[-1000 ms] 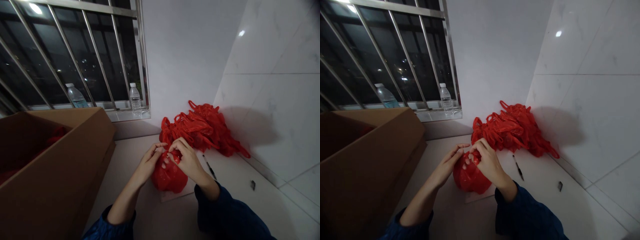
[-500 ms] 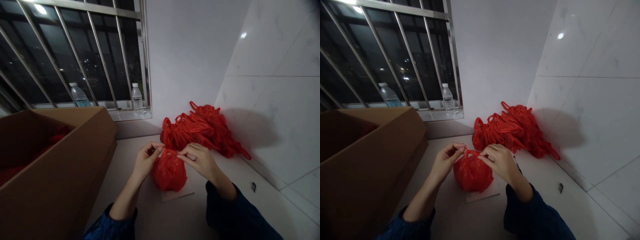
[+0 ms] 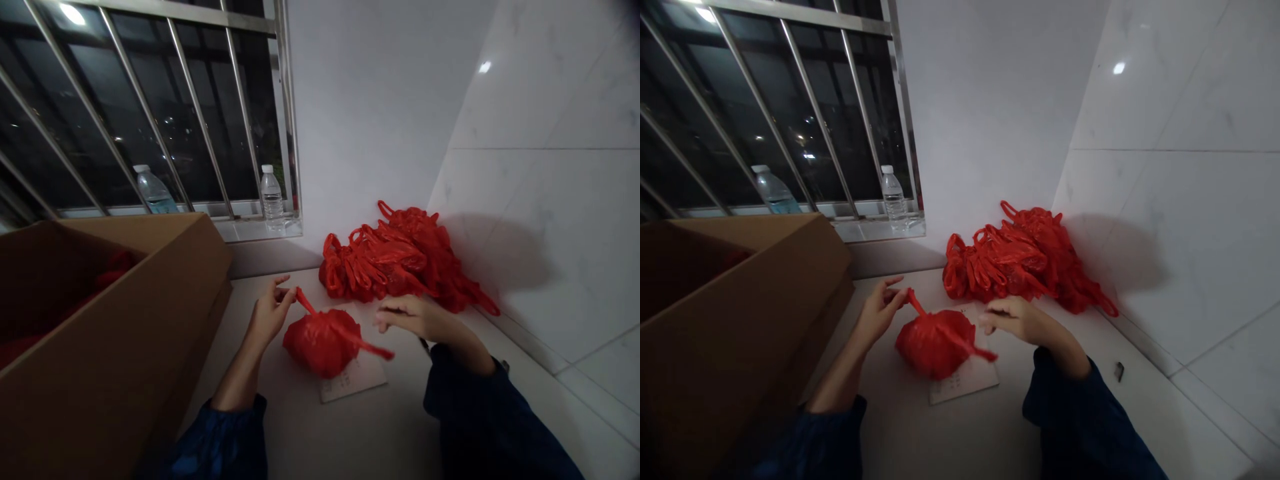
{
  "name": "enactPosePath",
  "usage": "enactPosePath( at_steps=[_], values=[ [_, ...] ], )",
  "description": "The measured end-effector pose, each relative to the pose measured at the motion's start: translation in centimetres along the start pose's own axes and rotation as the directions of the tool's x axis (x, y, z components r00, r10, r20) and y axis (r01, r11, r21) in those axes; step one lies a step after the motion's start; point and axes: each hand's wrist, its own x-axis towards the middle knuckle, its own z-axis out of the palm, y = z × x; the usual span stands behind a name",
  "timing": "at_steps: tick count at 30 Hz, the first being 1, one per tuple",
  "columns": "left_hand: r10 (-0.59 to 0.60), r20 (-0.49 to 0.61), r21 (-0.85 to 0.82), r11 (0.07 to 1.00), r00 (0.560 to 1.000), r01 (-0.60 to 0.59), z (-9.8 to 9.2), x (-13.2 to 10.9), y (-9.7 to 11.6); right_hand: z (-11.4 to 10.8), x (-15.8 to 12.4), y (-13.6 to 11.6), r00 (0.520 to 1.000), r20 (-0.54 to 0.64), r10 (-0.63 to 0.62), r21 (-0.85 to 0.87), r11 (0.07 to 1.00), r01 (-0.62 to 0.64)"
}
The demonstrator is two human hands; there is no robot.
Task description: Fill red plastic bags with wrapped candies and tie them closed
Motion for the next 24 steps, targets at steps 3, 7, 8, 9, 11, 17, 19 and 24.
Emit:
enactPosePath(
  at_steps=[3, 7, 8, 9, 11, 17, 19, 24],
  values=[
    [-0.085, 0.159, 0.188, 0.981, 0.984, 0.055, -1.3, -0.8, 0.0, 0.5, 0.8, 2.7, 0.987, -0.091, 0.133, -0.108, 0.984, -0.142],
    [-0.118, 0.437, 0.274, 0.962, 0.892, -0.008, -2.5, -2.6, 1.5, 3.8, 1.9, 3.3, 0.986, 0.065, 0.153, -0.268, 0.955, -0.131],
    [-0.102, 0.490, 0.239, 0.971, 0.866, -0.020, -2.6, -3.0, 2.0, 5.0, 2.2, 2.9, 0.987, 0.133, 0.086, -0.250, 0.967, -0.051],
    [-0.091, 0.523, 0.205, 0.979, 0.847, -0.021, -2.7, -3.3, 2.3, 6.2, 2.7, 2.3, 0.982, 0.187, 0.031, -0.241, 0.970, 0.016],
    [-0.103, 0.536, 0.158, 0.987, 0.838, 0.020, -2.7, -3.6, 2.4, 8.4, 3.6, 1.4, 0.979, 0.192, -0.074, -0.235, 0.965, 0.119],
    [-0.131, 0.459, -0.126, 0.969, 0.879, 0.210, -2.5, -3.1, -0.2, 10.9, 5.5, 2.1, 0.972, -0.158, -0.173, -0.078, 0.984, 0.163],
    [-0.067, 0.462, -0.133, 0.981, 0.884, 0.144, -1.7, -3.1, -0.7, 11.1, 5.6, 2.6, 0.958, -0.260, -0.123, -0.013, 0.992, 0.124],
    [0.067, 0.417, 0.141, 0.980, 0.906, -0.138, 2.4, -4.5, -0.8, 11.7, 5.2, 2.9, 0.947, -0.254, -0.195, -0.104, 0.979, 0.174]
  ],
)
